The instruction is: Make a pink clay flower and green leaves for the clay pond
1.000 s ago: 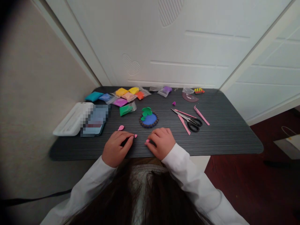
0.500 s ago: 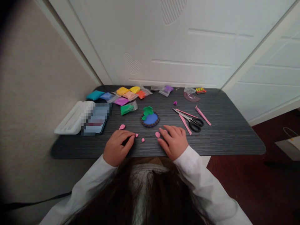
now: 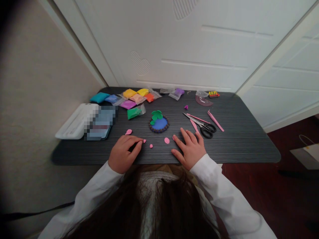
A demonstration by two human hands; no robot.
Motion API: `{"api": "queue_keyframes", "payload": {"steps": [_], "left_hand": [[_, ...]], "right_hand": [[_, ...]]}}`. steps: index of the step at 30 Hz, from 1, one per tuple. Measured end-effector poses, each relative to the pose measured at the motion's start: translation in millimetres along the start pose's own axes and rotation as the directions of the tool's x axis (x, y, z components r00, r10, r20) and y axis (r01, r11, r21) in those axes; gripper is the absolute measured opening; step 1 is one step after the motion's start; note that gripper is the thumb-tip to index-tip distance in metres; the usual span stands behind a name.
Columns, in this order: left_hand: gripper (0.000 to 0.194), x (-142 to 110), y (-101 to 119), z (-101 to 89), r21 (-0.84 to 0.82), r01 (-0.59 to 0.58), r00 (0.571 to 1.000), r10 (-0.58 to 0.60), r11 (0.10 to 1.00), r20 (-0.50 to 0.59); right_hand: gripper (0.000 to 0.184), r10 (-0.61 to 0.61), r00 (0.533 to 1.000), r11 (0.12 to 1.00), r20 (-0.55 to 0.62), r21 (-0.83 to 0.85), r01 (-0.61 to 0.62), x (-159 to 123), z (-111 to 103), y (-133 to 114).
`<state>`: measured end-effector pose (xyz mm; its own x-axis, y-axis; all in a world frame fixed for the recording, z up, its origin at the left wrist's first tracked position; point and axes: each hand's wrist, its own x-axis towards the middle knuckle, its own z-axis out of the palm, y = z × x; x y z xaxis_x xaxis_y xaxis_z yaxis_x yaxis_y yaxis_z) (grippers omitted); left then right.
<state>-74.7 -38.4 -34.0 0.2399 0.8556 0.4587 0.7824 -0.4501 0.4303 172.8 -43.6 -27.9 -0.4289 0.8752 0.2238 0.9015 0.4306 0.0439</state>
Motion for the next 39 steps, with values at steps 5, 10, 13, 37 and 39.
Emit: {"api": "queue_keyframes", "payload": {"steps": [5,10,13,37,39], "left_hand": [[0.017,-0.3,0.6,-0.4,-0.001,0.001,1.0,-0.001,1.0,0.014],[0.017,0.5,1.2,-1.0,0.007,0.005,1.0,-0.006,1.0,0.016],[0.016,0.5,1.4,-0.5,0.008,0.002,1.0,-0.002,1.0,0.013],[0.017,0.0,1.5,-0.7,-0.001,-0.007,1.0,0.007,1.0,-0.002],[0.017,-0.2,1.3,-0.6,-0.001,-0.003,1.0,0.003,1.0,-0.003]], "right_hand": [[0.047,0.009,1.0,1.0,0.025,0.002,-0.009,-0.2,0.6,0.7],[0.047,0.003,1.0,1.0,0.025,0.003,-0.003,0.1,0.3,-0.2],[0.046,0.002,1.0,1.0,0.017,0.001,-0.002,-0.2,0.4,-0.2],[0.047,-0.013,1.0,1.0,-0.013,-0.003,0.013,0.1,2.4,-0.1],[0.049,-0.012,1.0,1.0,-0.017,0.002,0.013,0.3,2.5,0.5]]}}
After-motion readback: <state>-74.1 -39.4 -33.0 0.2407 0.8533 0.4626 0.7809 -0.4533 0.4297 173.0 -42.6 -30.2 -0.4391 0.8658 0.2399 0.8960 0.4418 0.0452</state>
